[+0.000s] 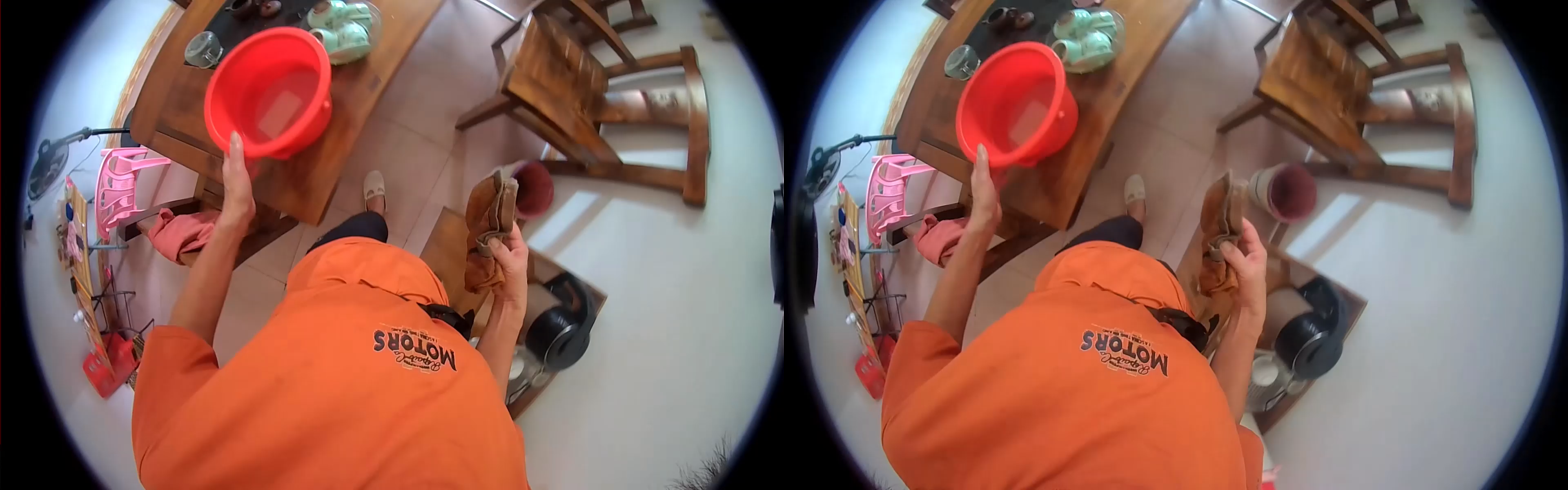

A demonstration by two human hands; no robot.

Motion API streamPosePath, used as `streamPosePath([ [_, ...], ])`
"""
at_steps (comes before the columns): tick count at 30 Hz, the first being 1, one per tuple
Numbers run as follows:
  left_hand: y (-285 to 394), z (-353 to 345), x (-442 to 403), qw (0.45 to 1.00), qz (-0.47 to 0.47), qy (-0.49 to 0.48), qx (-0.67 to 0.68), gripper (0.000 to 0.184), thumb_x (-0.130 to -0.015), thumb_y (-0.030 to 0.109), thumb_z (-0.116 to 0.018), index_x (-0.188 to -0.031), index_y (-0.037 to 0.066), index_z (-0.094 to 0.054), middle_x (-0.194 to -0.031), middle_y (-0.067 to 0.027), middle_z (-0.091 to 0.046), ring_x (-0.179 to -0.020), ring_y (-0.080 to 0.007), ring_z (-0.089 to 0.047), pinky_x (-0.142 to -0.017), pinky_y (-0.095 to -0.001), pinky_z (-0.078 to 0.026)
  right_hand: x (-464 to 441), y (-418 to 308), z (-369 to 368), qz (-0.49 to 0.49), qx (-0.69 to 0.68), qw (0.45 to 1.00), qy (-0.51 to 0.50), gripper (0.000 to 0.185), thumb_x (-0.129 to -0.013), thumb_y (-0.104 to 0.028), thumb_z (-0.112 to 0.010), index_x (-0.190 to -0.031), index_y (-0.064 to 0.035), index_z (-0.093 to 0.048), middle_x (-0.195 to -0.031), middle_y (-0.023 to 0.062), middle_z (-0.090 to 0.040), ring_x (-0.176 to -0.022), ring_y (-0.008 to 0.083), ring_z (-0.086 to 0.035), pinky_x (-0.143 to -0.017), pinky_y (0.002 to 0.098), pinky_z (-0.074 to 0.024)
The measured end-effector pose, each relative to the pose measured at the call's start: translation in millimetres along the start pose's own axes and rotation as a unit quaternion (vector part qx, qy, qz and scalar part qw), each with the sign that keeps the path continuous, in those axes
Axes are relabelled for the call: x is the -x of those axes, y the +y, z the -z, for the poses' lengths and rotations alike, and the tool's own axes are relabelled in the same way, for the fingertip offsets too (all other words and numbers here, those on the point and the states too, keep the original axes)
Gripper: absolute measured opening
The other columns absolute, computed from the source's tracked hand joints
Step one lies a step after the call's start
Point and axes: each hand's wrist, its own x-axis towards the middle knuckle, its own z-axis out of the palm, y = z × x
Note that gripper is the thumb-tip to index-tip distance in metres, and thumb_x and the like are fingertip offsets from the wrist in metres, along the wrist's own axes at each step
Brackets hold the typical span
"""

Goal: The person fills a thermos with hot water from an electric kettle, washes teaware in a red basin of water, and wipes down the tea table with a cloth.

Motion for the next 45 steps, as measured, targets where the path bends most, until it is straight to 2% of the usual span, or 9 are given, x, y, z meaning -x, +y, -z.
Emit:
streamPosePath([
  [2,-9,0,48,0.999,0.009,0.035,-0.019,0.059,-0.106,0.041,-0.044,-0.145,-0.003,-0.04,-0.145,-0.0093,-0.047,-0.133,-0.0189,-0.044,-0.114,-0.0346,-0.032,8,7,11,-0.012,-0.023,0.999,0.038,0.046,-0.089,-0.006,-0.067,-0.132,-0.0013,-0.055,-0.113,0.0062,-0.066,-0.098,0.0149,-0.065,-0.088,0.0283,-0.0527],
  [3,-1,-30,-28,0.999,-0.009,0.033,0.013,0.059,-0.106,0.041,-0.044,-0.145,-0.003,-0.04,-0.145,-0.0093,-0.047,-0.133,-0.0189,-0.044,-0.114,-0.0346,-0.032,-77,-27,-10,0.015,-0.003,1.0,0.025,0.046,-0.089,-0.006,-0.067,-0.132,-0.0013,-0.055,-0.113,0.0062,-0.066,-0.098,0.0149,-0.065,-0.088,0.0283,-0.0527],
  [9,22,-22,-15,0.992,0.061,0.097,0.053,0.052,-0.106,0.036,-0.046,-0.142,-0.002,-0.042,-0.142,-0.0083,-0.05,-0.13,-0.0181,-0.047,-0.112,-0.0347,-0.034,-167,-32,-34,-0.033,-0.043,0.998,0.025,0.035,-0.091,-0.003,-0.063,-0.126,-0.0022,-0.057,-0.108,0.0042,-0.066,-0.093,0.0133,-0.065,-0.083,0.0273,-0.0543],
  [14,34,-27,-26,0.981,-0.023,0.182,0.063,0.053,-0.09,0.0,-0.051,-0.141,-0.004,-0.038,-0.136,-0.0133,-0.053,-0.124,-0.0208,-0.052,-0.109,-0.0348,-0.039,-241,-58,-33,-0.035,-0.005,0.999,0.006,0.037,-0.091,-0.002,-0.062,-0.127,-0.002,-0.057,-0.109,0.0045,-0.065,-0.094,0.0136,-0.065,-0.084,0.0269,-0.0536],
  [21,19,-37,-48,0.949,-0.081,0.305,0.014,0.053,-0.086,0.002,-0.045,-0.138,-0.003,-0.041,-0.132,-0.0134,-0.054,-0.119,-0.0217,-0.054,-0.105,-0.0337,-0.042,-358,-110,-23,-0.002,0.116,0.993,-0.001,0.042,-0.093,-0.003,-0.062,-0.134,0.001,-0.053,-0.115,0.0073,-0.065,-0.098,0.0139,-0.064,-0.087,0.0287,-0.0532],
  [33,12,-27,-43,0.941,-0.061,0.331,-0.038,0.049,-0.086,0.004,-0.043,-0.134,-0.003,-0.048,-0.126,-0.0094,-0.058,-0.113,-0.0179,-0.055,-0.101,-0.0302,-0.043,-574,-159,-93,0.032,0.336,0.927,-0.166,0.049,-0.09,-0.007,-0.066,-0.133,0.0075,-0.049,-0.107,0.0114,-0.065,-0.091,0.0154,-0.063,-0.077,0.0271,-0.052],
  [36,14,-30,-41,0.936,-0.047,0.349,-0.023,0.053,-0.086,0.004,-0.042,-0.138,-0.003,-0.045,-0.13,-0.0097,-0.056,-0.115,-0.0183,-0.054,-0.103,-0.0305,-0.041,-641,-161,-120,0.115,0.449,0.871,-0.166,0.052,-0.086,-0.011,-0.068,-0.131,0.0092,-0.051,-0.11,0.0167,-0.066,-0.096,0.0203,-0.064,-0.082,0.0305,-0.0519],
  [39,31,-47,-41,0.94,-0.027,0.339,-0.035,0.055,-0.086,0.003,-0.041,-0.141,-0.003,-0.043,-0.133,-0.0101,-0.054,-0.117,-0.0182,-0.053,-0.104,-0.0306,-0.041,-731,-151,-120,0.227,0.551,0.791,-0.135,0.056,-0.086,-0.021,-0.068,-0.134,0.0008,-0.051,-0.12,0.0279,-0.061,-0.113,0.0363,-0.061,-0.096,0.0426,-0.0479],
  [45,26,-44,-37,0.925,0.003,0.379,-0.017,0.056,-0.086,0.002,-0.039,-0.142,-0.002,-0.041,-0.135,-0.0095,-0.052,-0.119,-0.0173,-0.053,-0.105,-0.0298,-0.04,-769,-145,-169,0.179,0.758,0.626,-0.032,0.067,-0.086,-0.029,-0.062,-0.146,-0.0094,-0.039,-0.126,0.0346,-0.045,-0.119,0.0499,-0.05,-0.103,0.0491,-0.0424],
])
